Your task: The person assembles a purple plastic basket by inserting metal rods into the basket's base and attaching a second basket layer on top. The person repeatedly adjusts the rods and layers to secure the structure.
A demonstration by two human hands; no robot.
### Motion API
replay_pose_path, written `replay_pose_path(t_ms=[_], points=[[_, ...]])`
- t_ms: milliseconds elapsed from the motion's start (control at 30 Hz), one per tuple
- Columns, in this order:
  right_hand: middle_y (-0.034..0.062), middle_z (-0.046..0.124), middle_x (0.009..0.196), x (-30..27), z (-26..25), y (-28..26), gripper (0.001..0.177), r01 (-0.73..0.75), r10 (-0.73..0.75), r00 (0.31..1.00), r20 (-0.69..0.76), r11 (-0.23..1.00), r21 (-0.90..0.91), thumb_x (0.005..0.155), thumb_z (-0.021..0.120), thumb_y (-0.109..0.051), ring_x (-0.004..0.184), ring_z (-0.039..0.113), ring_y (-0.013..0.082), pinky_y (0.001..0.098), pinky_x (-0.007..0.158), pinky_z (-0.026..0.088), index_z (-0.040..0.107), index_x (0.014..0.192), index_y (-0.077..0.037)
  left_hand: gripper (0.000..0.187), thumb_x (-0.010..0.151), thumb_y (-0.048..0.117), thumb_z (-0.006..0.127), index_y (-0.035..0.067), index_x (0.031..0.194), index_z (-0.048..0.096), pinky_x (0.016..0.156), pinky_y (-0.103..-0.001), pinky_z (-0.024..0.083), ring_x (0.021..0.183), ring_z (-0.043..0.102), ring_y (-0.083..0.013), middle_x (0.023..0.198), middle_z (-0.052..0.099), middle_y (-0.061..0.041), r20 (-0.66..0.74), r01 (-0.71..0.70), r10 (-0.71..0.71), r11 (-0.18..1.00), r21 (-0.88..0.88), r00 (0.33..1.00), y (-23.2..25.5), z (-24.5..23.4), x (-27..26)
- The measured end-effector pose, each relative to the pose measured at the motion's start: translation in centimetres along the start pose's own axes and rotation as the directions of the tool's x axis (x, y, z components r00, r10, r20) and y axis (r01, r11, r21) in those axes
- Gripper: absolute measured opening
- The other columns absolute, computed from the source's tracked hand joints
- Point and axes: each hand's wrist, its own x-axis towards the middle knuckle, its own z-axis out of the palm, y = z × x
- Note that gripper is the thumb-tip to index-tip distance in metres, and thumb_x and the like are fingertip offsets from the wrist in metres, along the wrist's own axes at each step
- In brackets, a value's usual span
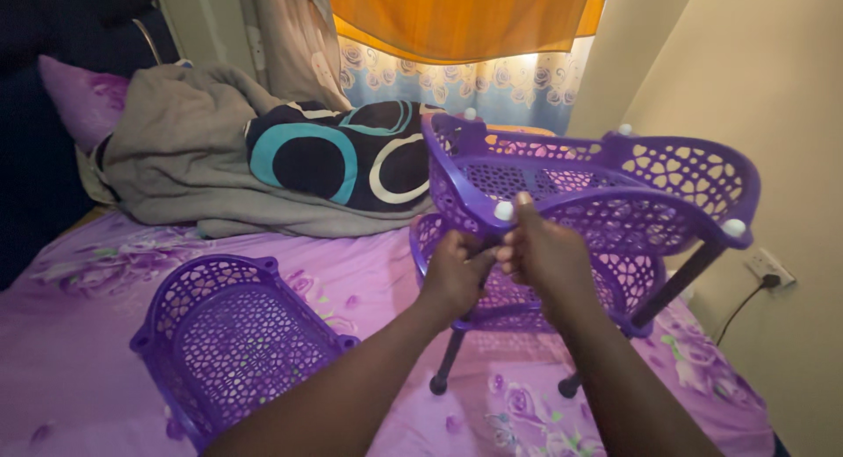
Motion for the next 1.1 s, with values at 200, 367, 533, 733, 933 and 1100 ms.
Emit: replay_pose_path(t_ms=[200,367,533,733,933,1100], points=[[0.0097,0.065,0.069,0.0,0.4,-0.1,0.053,-0.086,0.087,0.995,-0.052,0.996,0.024,0.095,0.059,-0.053,0.056,0.060,0.0184,0.0322,0.052,0.048,0.066,0.084,-0.002,0.038,0.086,0.012,0.077,0.004,0.111,0.049,0.052,-0.031,0.048,0.064,0.058,-0.0134,0.088,0.063,-0.006,0.088,0.021,-0.023,0.999,0.029,0.996,0.8,-0.8,0.1],[0.0048,0.068,0.073,-0.3,0.1,0.8,0.039,-0.041,0.049,0.998,-0.036,0.978,0.206,0.089,0.065,-0.049,0.057,0.059,0.0147,0.0292,0.050,0.046,0.069,0.091,-0.010,0.026,0.090,0.010,0.071,0.001,0.114,0.066,0.063,-0.032,0.052,0.072,0.065,-0.0156,0.088,0.072,-0.011,0.177,-0.087,0.030,0.941,0.327,0.984,-0.4,-1.4,-0.7],[0.0083,0.060,0.060,0.4,0.9,1.3,0.056,-0.103,0.115,0.992,-0.057,0.979,0.176,0.093,0.061,-0.058,0.048,0.058,0.0183,0.0304,0.047,0.046,0.062,0.078,-0.004,0.024,0.092,0.009,0.058,0.001,0.108,0.074,0.076,-0.032,0.055,0.084,0.072,-0.0141,0.093,0.077,-0.009,0.196,-0.189,0.150,0.962,0.198,0.969,-1.4,-0.9,0.1],[0.0084,0.050,0.053,-0.2,2.1,2.7,0.065,-0.144,0.156,0.986,-0.052,0.971,0.190,0.097,0.055,-0.061,0.043,0.053,0.0195,0.0318,0.043,0.044,0.053,0.066,-0.005,0.022,0.089,0.010,0.056,0.000,0.098,0.074,0.070,-0.039,0.054,0.073,0.072,-0.0217,0.079,0.074,-0.013,0.117,-0.171,0.138,0.917,0.360,0.984,-1.1,-1.6,-2.1],[0.0032,0.048,0.053,-0.8,2.7,2.7,0.061,-0.048,0.056,0.998,-0.038,0.982,0.181,0.099,0.050,-0.059,0.043,0.050,0.0153,0.0314,0.042,0.043,0.052,0.063,-0.009,0.018,0.088,0.009,0.058,0.000,0.097,0.071,0.065,-0.042,0.051,0.070,0.070,-0.0278,0.076,0.071,-0.018,0.065,-0.252,0.247,0.877,0.410,0.967,-0.4,-1.5,-3.5],[0.0042,0.047,0.052,-0.5,3.1,3.5,0.065,-0.093,0.109,0.988,-0.113,0.987,0.133,0.099,0.048,-0.060,0.041,0.049,0.0161,0.0324,0.041,0.041,0.051,0.061,-0.008,0.018,0.089,0.009,0.058,-0.001,0.099,0.069,0.063,-0.043,0.052,0.068,0.070,-0.0286,0.079,0.071,-0.017,0.031,-0.244,0.254,0.880,0.408,0.967,-0.8,-1.0,-3.4]])
